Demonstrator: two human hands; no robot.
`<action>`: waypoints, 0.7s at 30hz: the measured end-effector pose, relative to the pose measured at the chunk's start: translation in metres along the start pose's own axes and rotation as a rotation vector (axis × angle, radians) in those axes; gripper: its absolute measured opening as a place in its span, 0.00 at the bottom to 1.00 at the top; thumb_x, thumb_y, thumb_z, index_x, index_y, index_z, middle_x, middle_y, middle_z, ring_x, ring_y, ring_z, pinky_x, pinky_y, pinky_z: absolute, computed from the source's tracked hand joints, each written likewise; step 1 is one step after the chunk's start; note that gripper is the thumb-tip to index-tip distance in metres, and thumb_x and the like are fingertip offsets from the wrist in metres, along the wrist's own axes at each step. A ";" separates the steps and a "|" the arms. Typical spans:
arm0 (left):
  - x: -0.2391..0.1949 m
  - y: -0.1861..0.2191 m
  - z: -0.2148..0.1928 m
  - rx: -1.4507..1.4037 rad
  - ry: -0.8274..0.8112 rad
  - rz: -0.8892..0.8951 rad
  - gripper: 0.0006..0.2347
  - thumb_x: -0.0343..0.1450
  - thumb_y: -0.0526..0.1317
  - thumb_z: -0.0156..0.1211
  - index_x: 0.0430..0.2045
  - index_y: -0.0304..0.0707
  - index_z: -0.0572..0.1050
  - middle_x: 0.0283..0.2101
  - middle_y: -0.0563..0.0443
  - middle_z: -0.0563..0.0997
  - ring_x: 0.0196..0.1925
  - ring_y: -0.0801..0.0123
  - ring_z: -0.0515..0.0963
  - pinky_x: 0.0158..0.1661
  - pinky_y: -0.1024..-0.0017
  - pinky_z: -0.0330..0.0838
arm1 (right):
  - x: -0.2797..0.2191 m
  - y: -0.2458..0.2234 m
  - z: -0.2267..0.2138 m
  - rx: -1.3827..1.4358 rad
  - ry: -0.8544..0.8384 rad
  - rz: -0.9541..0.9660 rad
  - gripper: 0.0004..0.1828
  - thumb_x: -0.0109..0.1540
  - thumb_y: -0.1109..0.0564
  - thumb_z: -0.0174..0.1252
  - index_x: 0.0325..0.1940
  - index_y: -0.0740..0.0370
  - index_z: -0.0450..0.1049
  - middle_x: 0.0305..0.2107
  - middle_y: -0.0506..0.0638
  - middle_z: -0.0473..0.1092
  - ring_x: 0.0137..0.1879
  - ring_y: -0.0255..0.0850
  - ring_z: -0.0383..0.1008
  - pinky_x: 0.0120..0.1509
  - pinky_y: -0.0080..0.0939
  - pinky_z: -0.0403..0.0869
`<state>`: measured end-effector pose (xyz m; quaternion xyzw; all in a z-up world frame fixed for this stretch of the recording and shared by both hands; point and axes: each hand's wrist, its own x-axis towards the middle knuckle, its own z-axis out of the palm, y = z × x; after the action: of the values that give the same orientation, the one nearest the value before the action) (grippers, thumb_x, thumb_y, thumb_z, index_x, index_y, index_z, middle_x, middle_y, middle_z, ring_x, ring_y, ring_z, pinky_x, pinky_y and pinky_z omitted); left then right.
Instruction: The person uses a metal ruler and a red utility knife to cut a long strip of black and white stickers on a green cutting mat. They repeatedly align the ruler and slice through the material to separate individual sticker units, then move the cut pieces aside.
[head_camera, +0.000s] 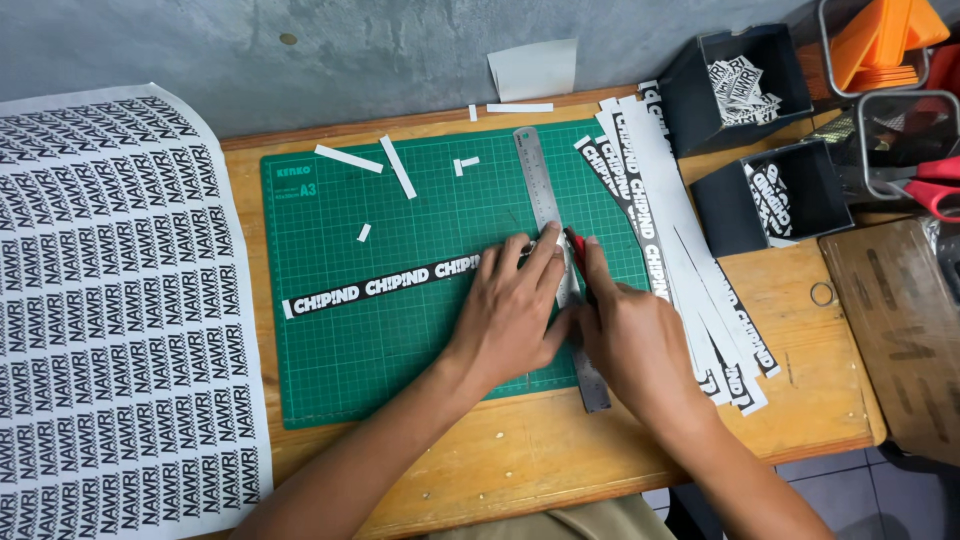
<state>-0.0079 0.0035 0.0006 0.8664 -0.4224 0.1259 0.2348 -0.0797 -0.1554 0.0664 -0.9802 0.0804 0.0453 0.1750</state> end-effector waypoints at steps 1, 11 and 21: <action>0.001 0.001 0.000 -0.003 -0.003 -0.001 0.28 0.68 0.51 0.72 0.54 0.26 0.79 0.70 0.31 0.76 0.62 0.39 0.77 0.54 0.49 0.73 | -0.008 0.002 0.002 0.000 -0.004 0.003 0.41 0.63 0.62 0.64 0.83 0.64 0.69 0.36 0.68 0.85 0.37 0.70 0.88 0.39 0.71 0.85; 0.001 -0.006 0.004 0.004 0.014 0.010 0.27 0.73 0.57 0.69 0.53 0.28 0.80 0.70 0.34 0.78 0.59 0.44 0.77 0.51 0.50 0.73 | -0.025 0.032 0.006 0.084 -0.054 0.133 0.41 0.66 0.55 0.59 0.86 0.52 0.66 0.26 0.65 0.81 0.32 0.69 0.81 0.38 0.64 0.77; -0.003 -0.006 0.012 0.018 0.099 0.013 0.27 0.70 0.61 0.71 0.47 0.33 0.77 0.64 0.33 0.79 0.54 0.45 0.78 0.49 0.51 0.70 | -0.005 0.032 -0.005 0.109 0.105 0.165 0.38 0.66 0.61 0.64 0.82 0.62 0.72 0.34 0.70 0.84 0.41 0.72 0.86 0.43 0.69 0.82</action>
<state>-0.0049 0.0023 -0.0124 0.8586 -0.4146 0.1738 0.2465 -0.0900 -0.1858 0.0608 -0.9603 0.1723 0.0039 0.2192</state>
